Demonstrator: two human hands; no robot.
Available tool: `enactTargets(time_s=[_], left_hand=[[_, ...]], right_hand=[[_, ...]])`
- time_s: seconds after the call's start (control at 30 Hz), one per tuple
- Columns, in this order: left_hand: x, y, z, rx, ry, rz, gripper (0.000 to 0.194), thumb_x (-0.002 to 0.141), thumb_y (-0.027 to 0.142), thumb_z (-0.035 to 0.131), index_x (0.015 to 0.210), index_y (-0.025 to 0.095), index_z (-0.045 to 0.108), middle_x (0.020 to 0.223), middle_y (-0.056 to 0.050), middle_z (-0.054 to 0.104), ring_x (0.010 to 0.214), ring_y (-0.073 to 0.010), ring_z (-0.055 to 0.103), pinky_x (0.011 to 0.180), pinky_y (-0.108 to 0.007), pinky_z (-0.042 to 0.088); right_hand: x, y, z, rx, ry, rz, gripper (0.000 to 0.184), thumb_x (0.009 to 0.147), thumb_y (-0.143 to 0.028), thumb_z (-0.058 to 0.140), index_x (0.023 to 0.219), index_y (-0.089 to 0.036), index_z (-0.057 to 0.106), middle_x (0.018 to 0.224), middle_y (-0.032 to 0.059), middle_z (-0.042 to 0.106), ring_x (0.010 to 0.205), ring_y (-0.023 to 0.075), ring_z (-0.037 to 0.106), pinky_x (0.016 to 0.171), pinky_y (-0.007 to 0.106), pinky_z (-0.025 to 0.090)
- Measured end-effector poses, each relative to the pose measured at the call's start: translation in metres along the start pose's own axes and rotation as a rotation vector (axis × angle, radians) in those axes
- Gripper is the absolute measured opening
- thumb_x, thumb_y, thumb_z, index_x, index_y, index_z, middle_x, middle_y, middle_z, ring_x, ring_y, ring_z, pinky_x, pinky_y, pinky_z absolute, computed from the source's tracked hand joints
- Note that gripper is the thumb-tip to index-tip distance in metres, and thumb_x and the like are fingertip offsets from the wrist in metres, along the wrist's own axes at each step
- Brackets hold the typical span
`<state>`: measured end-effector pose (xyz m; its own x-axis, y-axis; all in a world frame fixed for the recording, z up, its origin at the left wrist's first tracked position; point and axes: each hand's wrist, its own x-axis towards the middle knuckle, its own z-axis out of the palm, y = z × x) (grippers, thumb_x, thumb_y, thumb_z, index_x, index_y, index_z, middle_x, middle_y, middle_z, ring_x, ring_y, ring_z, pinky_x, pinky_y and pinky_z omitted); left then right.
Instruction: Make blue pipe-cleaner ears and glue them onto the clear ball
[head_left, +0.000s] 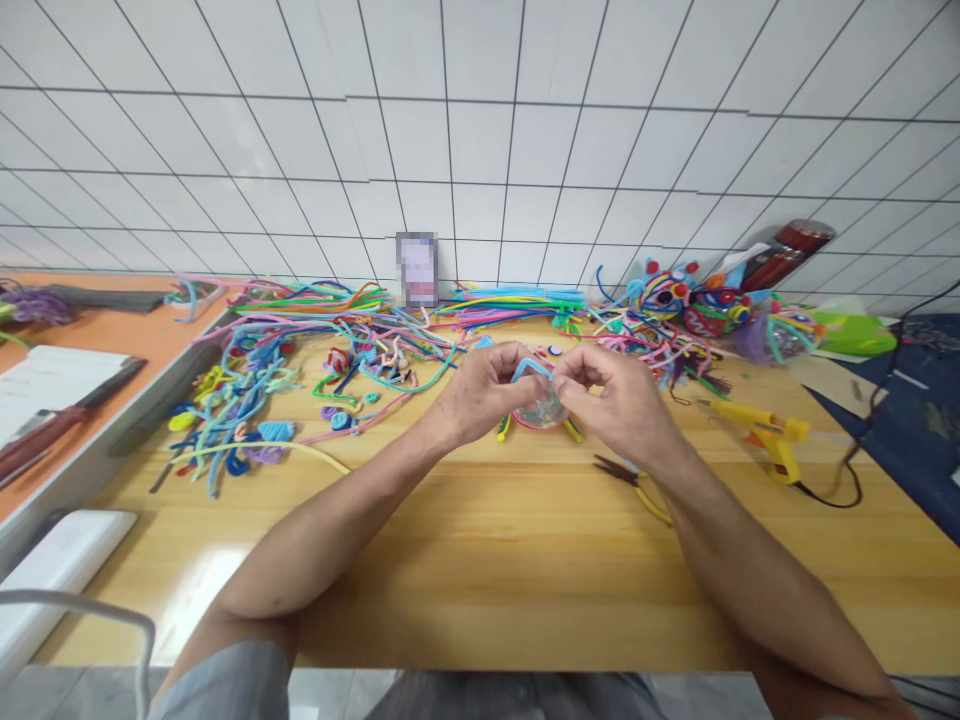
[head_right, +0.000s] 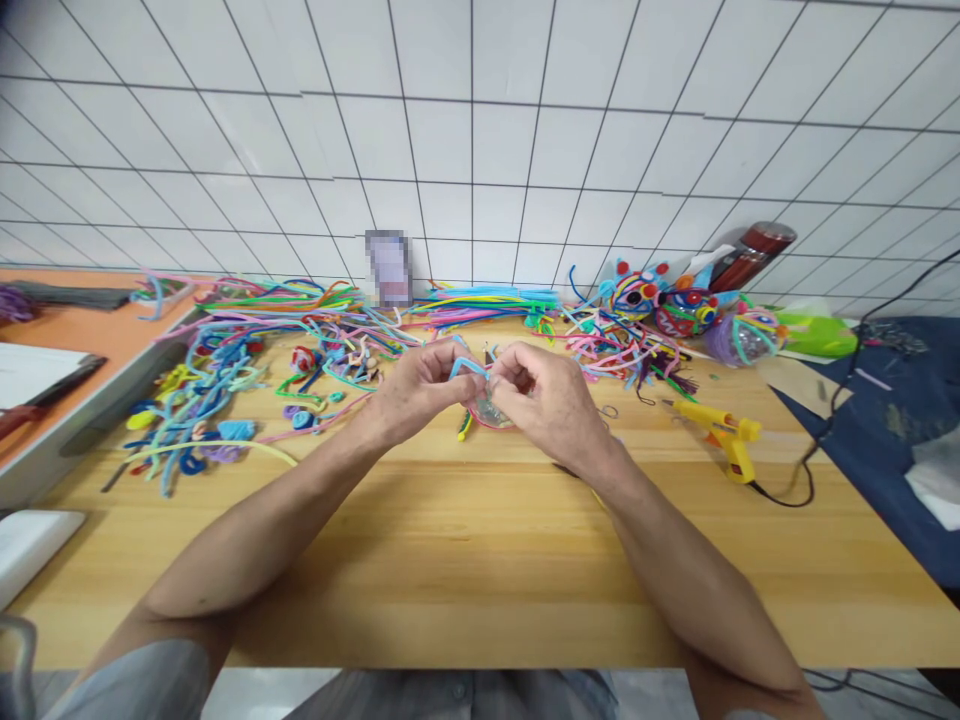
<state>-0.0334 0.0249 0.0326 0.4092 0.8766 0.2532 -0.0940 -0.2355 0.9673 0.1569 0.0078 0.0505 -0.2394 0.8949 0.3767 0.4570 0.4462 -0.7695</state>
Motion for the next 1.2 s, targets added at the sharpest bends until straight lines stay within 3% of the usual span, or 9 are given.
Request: enactTargets(time_s=[0.17,0.33,0.5,0.6,0.7,0.8,0.93,1.07,1.2], left_hand=[[-0.004,0.002,0.004,0.257,0.113,0.142,0.011,0.082,0.023,0.065,0.075,0.018,0.06,0.065,0.004,0.06,0.059,-0.0089,0.049,0.057,-0.022,0.039],[-0.01,-0.002,0.004,0.631,0.175,0.336,0.006,0.086,0.017,0.061,0.084,0.02,0.066,0.076,-0.001,0.069,0.071,-0.0139,0.061,0.07,-0.025,0.046],[-0.009,-0.018,-0.002,0.948,0.183,0.608,0.013,0.096,0.025,0.059,0.09,0.022,0.069,0.083,-0.007,0.073,0.078,-0.0194,0.067,0.076,-0.031,0.049],[-0.007,-0.023,-0.006,1.011,0.184,0.652,0.011,0.095,0.023,0.06,0.092,0.022,0.07,0.085,-0.007,0.074,0.08,-0.0199,0.067,0.078,-0.032,0.05],[-0.006,-0.02,-0.007,0.949,0.204,0.609,0.01,0.091,0.021,0.061,0.093,0.022,0.071,0.087,-0.006,0.076,0.082,-0.02,0.068,0.08,-0.032,0.05],[-0.006,-0.012,-0.006,0.772,0.254,0.501,0.009,0.088,0.017,0.063,0.089,0.021,0.071,0.084,-0.003,0.075,0.078,-0.0177,0.067,0.078,-0.03,0.05],[-0.006,-0.001,-0.002,0.562,0.324,0.32,0.006,0.084,0.017,0.065,0.079,0.021,0.067,0.076,0.0,0.073,0.07,-0.0146,0.062,0.073,-0.028,0.048],[-0.006,0.0,0.004,0.351,0.311,0.205,0.009,0.081,0.025,0.07,0.076,0.02,0.065,0.072,0.001,0.07,0.069,-0.0139,0.06,0.07,-0.027,0.049],[-0.009,-0.006,0.02,0.034,0.156,-0.001,0.014,0.077,0.029,0.073,0.073,0.019,0.064,0.065,0.002,0.067,0.061,-0.0128,0.06,0.063,-0.026,0.051]], right_hand=[[0.003,-0.002,-0.002,0.18,-0.063,0.193,0.017,0.083,-0.036,0.064,0.074,-0.021,0.064,0.069,-0.0013,0.063,0.062,0.0136,0.056,0.058,0.027,0.043],[0.005,-0.002,-0.003,0.322,-0.092,0.291,0.022,0.08,-0.039,0.071,0.071,-0.021,0.065,0.066,-0.0013,0.063,0.06,0.0136,0.056,0.058,0.027,0.046],[0.005,0.003,0.001,0.484,-0.103,0.338,0.026,0.078,-0.041,0.078,0.069,-0.021,0.064,0.065,0.0008,0.065,0.059,0.0142,0.057,0.055,0.027,0.047],[0.005,0.005,0.001,0.48,-0.109,0.304,0.023,0.08,-0.041,0.078,0.076,-0.02,0.07,0.07,0.0018,0.068,0.062,0.015,0.06,0.058,0.028,0.051],[0.005,0.003,-0.006,0.368,-0.083,0.232,0.02,0.081,-0.038,0.078,0.086,-0.019,0.073,0.077,0.0013,0.071,0.068,0.0156,0.064,0.065,0.029,0.054],[0.004,0.005,-0.024,0.222,0.038,0.155,0.018,0.083,-0.035,0.077,0.093,-0.02,0.074,0.086,0.0017,0.075,0.076,0.0163,0.068,0.072,0.03,0.055],[-0.014,0.025,-0.053,0.044,0.144,0.16,0.018,0.084,-0.035,0.077,0.094,-0.021,0.074,0.088,0.0012,0.075,0.079,0.016,0.067,0.073,0.029,0.053],[-0.063,0.062,-0.077,-0.07,0.132,0.308,0.026,0.084,-0.045,0.075,0.087,-0.019,0.073,0.077,0.0001,0.072,0.071,0.0159,0.064,0.068,0.029,0.049],[-0.126,0.102,-0.1,-0.158,0.21,0.474,0.035,0.081,-0.054,0.071,0.074,-0.019,0.068,0.065,-0.0003,0.067,0.064,0.0172,0.061,0.066,0.032,0.048]])
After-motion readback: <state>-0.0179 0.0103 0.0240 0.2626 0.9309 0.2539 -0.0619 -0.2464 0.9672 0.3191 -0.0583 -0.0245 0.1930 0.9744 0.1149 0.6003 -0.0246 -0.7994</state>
